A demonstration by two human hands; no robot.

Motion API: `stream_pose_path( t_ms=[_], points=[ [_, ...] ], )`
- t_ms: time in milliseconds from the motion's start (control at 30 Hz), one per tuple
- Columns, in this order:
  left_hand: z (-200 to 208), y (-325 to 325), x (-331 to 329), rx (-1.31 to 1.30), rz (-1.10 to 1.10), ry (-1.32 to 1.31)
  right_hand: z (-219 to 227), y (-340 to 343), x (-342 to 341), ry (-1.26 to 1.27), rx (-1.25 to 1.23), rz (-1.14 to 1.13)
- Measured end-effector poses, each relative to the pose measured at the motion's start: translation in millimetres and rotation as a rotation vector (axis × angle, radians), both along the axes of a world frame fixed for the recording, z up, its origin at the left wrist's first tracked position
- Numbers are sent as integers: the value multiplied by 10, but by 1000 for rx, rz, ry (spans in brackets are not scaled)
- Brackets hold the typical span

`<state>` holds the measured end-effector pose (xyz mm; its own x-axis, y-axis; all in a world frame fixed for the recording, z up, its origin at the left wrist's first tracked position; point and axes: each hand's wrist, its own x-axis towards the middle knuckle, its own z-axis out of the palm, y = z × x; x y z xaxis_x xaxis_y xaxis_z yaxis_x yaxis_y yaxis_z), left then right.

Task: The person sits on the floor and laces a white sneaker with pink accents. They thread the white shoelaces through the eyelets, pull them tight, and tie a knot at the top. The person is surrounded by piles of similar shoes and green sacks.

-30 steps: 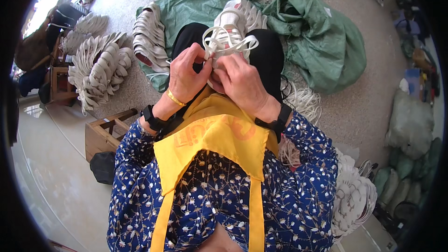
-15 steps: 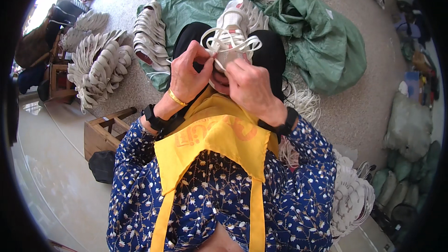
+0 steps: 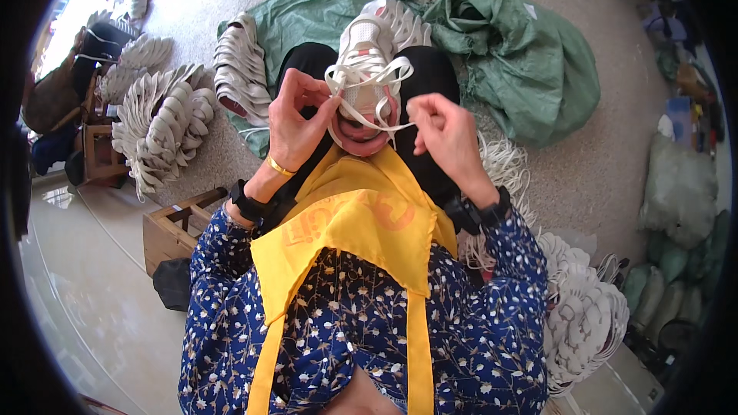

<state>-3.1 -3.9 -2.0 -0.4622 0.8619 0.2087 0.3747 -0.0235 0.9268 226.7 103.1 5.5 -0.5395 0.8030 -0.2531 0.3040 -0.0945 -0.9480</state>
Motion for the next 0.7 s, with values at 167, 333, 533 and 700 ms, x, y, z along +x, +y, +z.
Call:
stream_pose_path(
  t_ms=[167, 333, 533, 700],
  points=[
    [-76, 54, -31, -22, 12, -144, -11, 230, -308, -47, 52, 73],
    [-111, 87, -50, -22, 20, -109, -162, 255, -327, 123, 17, 38],
    [25, 77, 20, 64, 48, 165, -232, 149, -284, 314, 59, 0],
    [43, 98, -6, 49, 48, 241, -163, 75, -340, 369, 156, -23]
  ],
)
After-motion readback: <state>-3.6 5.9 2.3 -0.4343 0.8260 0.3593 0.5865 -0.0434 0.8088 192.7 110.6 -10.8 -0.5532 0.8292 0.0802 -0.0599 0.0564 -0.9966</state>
